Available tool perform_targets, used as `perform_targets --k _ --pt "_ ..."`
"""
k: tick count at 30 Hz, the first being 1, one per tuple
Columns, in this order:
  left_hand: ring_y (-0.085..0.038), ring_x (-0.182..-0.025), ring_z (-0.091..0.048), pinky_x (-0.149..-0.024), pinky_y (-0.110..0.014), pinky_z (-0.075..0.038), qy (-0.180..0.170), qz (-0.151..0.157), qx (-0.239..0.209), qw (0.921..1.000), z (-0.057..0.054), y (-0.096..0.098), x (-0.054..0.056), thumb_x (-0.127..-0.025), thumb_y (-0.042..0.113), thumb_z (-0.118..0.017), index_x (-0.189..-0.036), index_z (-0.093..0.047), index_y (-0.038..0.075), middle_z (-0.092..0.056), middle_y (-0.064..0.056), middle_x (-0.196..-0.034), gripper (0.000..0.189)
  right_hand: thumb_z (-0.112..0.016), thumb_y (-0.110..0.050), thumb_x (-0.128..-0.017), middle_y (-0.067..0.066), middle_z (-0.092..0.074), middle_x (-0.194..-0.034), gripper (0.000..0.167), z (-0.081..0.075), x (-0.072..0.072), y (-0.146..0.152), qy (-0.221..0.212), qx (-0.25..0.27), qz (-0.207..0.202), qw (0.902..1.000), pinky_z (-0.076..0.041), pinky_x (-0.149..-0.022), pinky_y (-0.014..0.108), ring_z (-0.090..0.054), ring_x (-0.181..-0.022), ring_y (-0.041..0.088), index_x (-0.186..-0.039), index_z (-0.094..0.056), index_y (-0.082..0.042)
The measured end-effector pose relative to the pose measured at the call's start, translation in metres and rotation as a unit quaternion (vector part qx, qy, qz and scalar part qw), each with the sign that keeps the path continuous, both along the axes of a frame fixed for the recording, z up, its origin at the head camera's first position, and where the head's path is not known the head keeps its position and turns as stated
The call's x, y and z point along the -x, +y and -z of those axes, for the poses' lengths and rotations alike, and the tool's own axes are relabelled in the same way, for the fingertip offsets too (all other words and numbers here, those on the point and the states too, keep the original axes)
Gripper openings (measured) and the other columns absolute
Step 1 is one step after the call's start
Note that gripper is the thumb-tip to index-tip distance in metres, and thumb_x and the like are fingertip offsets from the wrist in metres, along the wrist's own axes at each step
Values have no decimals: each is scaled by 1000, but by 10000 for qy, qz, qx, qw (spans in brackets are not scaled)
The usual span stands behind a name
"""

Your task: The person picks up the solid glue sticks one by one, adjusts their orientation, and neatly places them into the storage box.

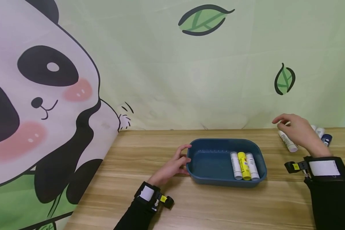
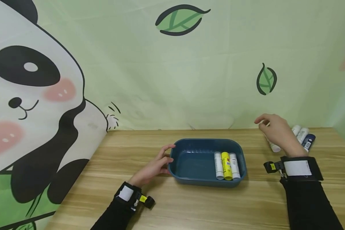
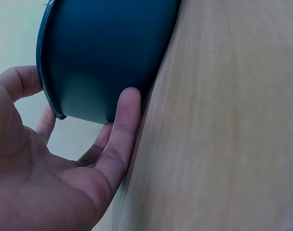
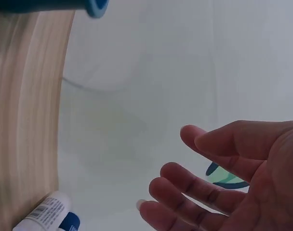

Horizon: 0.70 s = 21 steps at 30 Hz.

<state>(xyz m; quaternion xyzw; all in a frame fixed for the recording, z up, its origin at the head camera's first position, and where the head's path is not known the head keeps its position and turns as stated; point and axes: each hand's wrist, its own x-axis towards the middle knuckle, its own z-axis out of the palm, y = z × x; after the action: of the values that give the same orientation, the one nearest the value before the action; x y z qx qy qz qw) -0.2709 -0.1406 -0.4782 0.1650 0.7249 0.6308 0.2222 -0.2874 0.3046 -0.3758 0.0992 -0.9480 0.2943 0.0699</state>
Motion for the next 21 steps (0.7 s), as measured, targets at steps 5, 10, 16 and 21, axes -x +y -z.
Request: perform_targets --k 5,10,16,21 --pt "-27 -107 -60 -90 -41 -60 -17 7 29 10000 0 0 0 -106 21 -47 -159 -26 29 -37 -24 -148 58 -46 -8 -104 44 -50 -131 34 5 4 9 -262 -7 -17 9997 -46 -89 68 -50 -116 61 -129 -56 12" --pt "-27 -107 -59 -90 -41 -60 -31 -9 54 10000 -1 -1 -1 -106 21 -47 -159 -26 30 -37 -24 -148 58 -46 -9 -105 45 -47 -135 38 11 9 15 -499 -5 -38 9987 -43 -93 70 -47 -120 61 -135 -51 14" --pt "-27 -106 -59 -89 -40 -60 -54 -15 16 10000 -3 -1 -2 -106 21 -48 -159 -26 29 -38 -25 -149 58 -47 -7 -104 46 -43 -135 40 19 11 21 -599 30 -26 9982 -43 -93 70 -47 -118 60 -137 -48 16" --pt "-27 -107 -60 -89 -40 -60 -46 -17 24 10000 -2 0 -1 -106 21 -49 -159 -26 29 -38 -25 -148 58 -49 -8 -105 47 -50 -122 42 28 14 25 -534 -34 -23 9986 -49 -82 59 -55 -100 53 -138 -46 18"
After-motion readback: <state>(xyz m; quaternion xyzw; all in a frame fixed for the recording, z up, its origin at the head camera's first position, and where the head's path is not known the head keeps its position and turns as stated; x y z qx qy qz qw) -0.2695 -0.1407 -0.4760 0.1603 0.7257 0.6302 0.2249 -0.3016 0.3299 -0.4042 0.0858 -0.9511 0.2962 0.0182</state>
